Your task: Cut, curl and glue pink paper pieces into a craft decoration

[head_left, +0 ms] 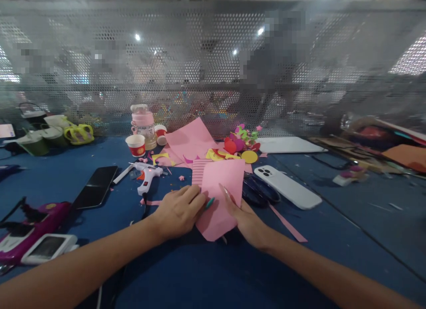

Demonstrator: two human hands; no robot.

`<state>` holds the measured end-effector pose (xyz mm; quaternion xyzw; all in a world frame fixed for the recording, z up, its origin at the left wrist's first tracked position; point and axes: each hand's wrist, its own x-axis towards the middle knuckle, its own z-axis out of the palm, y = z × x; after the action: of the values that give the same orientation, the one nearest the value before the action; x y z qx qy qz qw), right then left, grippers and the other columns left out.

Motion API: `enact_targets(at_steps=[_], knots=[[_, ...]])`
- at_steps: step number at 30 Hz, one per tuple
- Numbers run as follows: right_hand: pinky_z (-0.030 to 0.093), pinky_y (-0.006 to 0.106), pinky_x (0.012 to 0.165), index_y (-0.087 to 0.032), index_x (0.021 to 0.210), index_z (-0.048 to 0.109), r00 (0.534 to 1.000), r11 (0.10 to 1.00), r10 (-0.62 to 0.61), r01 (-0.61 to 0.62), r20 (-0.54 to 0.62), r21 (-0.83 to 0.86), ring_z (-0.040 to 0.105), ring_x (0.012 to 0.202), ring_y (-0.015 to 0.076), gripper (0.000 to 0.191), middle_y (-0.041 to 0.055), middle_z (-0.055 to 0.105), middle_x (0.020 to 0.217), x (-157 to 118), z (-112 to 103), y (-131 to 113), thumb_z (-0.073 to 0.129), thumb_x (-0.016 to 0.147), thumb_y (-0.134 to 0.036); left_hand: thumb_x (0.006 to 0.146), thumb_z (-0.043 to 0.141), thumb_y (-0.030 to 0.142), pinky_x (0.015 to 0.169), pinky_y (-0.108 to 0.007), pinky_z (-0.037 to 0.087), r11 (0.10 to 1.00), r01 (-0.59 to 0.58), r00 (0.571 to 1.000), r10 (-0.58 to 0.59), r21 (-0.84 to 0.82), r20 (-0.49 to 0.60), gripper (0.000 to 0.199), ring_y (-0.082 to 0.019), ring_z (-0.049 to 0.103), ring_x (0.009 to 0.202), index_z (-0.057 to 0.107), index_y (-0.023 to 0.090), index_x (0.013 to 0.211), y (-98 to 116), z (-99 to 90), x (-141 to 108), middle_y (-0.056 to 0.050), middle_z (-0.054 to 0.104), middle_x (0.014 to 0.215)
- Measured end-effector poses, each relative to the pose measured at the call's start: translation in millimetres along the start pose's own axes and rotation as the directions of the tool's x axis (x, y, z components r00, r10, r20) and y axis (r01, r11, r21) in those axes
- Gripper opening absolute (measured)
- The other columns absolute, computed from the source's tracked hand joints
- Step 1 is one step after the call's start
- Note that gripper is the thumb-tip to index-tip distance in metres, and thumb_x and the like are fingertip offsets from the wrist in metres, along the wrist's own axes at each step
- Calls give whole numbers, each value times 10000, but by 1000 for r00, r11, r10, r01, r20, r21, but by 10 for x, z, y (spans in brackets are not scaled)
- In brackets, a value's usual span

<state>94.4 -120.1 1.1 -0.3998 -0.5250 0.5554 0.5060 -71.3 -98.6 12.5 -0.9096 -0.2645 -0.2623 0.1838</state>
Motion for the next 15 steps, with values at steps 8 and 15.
enact_targets(at_steps=[8, 15], knots=[[299, 414, 989, -239, 1013, 621, 993, 1000, -10, 12, 119, -16, 453, 1117, 248, 523, 48, 635, 1018, -10, -26, -24, 564, 626, -586, 823, 258, 136, 509, -229, 363, 916, -40, 992, 85, -400, 95, 197, -122, 423, 574, 400, 183, 695, -40, -17, -32, -38, 475, 686], [294, 405, 1001, -252, 1038, 606, 1000, 998, -10, 9, -14, -61, 412, 1158, 242, 618, 42, 582, 1117, 18, -56, -57, 573, 558, -640, 803, 327, 150, 504, -232, 335, 794, 349, 880, -460, -497, -118, 226, -107, 363, 532, 293, 204, 587, -108, 14, 58, 17, 370, 575]])
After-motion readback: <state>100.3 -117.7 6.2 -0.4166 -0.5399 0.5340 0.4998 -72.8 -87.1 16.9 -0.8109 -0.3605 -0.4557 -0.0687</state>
